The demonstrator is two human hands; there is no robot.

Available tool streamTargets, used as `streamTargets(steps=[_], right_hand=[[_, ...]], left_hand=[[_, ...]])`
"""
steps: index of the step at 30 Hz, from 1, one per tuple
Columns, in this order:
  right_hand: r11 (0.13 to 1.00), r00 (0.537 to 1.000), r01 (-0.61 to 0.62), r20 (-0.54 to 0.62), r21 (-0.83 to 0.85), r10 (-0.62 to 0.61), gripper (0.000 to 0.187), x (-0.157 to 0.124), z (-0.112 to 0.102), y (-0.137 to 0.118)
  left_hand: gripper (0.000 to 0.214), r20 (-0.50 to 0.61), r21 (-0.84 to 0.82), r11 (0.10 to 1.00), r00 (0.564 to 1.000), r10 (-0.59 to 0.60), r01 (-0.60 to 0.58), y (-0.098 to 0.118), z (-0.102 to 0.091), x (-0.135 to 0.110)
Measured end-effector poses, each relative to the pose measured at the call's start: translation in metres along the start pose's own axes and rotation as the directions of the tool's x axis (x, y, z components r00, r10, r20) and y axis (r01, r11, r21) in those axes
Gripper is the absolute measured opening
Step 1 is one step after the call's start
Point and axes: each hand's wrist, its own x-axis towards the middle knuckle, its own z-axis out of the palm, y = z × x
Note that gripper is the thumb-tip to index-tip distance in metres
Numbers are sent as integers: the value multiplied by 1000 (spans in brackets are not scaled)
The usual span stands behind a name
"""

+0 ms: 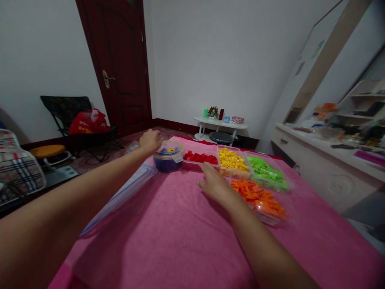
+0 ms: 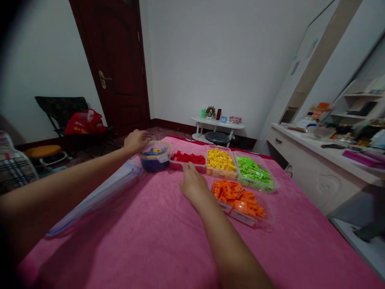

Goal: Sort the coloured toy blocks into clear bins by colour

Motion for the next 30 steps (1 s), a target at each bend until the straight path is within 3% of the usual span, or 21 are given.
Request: streamTargets(steps=[2, 4, 5, 8, 12, 18, 21, 25, 28, 30], right_hand=[[986, 995, -91, 20, -140, 95, 70, 19, 16, -5], [955, 988, -154, -8, -256, 157, 64, 34, 24, -4], [940, 986, -167, -23, -296, 168, 57, 40, 26, -3], [920, 986, -165, -56, -357, 155, 39, 47, 30, -2], [902, 992, -129, -69, -412, 110, 34, 42, 28, -4], [900, 1000, -15, 5, -436, 19, 25, 9, 8, -18], [908, 997, 48, 72, -416, -20, 21, -21, -2, -27], [932, 988, 109, 142, -346, -63, 20, -50, -10, -35], [945, 980, 103, 195, -311, -43, 20, -56, -16, -38], [951, 978, 92, 208, -294, -31, 21, -55, -18, -38]], left_hand=[[52, 16, -5, 973, 973, 229, -229, 8, 0, -16], [63, 122, 32, 880, 876, 467, -474, 11, 4, -34], [68, 161, 58, 840, 835, 526, -540, 11, 8, -42], [67, 177, 117, 799, 804, 568, -590, 4, 17, -51], [61, 155, 122, 775, 783, 602, -620, -3, 24, -32], [66, 217, 134, 784, 790, 574, -607, -2, 27, -11], [70, 174, 144, 802, 812, 557, -580, 0, 14, -25], [35, 97, 161, 896, 910, 404, -415, -8, -22, -62], [33, 231, 268, 928, 953, 198, -258, -29, -45, -89], [40, 364, 275, 932, 923, 126, -236, -47, -49, -104]])
